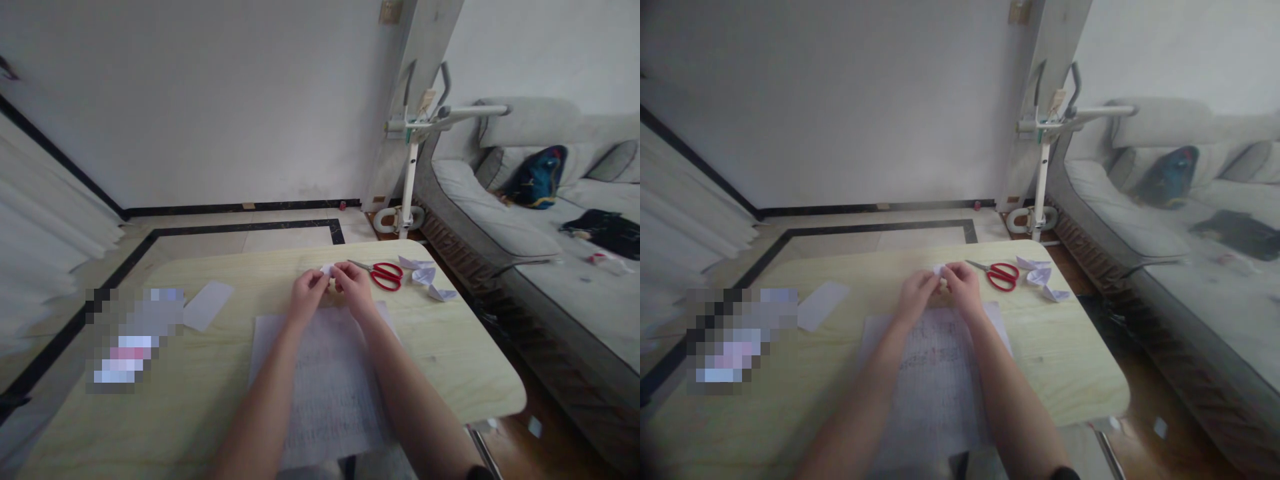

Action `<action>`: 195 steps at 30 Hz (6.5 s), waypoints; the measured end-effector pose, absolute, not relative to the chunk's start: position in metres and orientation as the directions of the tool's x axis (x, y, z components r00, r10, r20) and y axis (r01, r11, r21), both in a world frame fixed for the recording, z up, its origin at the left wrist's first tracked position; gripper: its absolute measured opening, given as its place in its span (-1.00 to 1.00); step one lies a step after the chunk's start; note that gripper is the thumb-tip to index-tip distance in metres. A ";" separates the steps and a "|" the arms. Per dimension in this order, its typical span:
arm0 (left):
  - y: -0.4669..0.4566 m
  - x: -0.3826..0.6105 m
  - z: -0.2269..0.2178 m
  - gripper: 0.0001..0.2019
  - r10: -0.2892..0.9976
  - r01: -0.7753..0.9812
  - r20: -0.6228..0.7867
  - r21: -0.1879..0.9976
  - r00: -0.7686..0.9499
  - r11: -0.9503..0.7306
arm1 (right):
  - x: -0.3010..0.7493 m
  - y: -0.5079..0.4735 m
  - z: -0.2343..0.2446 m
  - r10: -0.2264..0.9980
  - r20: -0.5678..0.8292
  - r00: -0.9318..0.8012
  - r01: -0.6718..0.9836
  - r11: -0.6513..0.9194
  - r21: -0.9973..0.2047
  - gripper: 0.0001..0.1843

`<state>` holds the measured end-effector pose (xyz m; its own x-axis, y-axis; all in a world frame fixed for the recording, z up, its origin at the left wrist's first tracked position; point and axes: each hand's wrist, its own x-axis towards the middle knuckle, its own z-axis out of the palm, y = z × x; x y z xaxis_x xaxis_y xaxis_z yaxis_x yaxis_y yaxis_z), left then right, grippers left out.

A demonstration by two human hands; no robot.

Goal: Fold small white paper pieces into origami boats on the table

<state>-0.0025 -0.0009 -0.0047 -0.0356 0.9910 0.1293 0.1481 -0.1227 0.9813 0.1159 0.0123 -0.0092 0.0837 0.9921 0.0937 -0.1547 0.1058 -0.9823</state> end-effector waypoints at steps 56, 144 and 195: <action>0.003 -0.005 -0.005 -0.75 0.961 0.150 0.144 0.982 -0.236 -0.111 | 0.106 0.013 -0.022 0.975 0.180 0.130 0.023 0.178 -0.984 -0.75; 0.009 -0.004 -0.013 -0.75 0.963 -0.090 0.073 0.991 -0.261 -0.099 | 0.111 0.015 -0.021 0.969 0.202 0.144 0.090 0.190 -0.978 -0.80; 0.010 -0.003 -0.013 -0.63 0.971 -0.483 -0.091 0.875 -0.220 -0.027 | 0.103 -0.001 -0.011 0.877 0.478 -0.037 0.441 0.444 -0.780 -0.80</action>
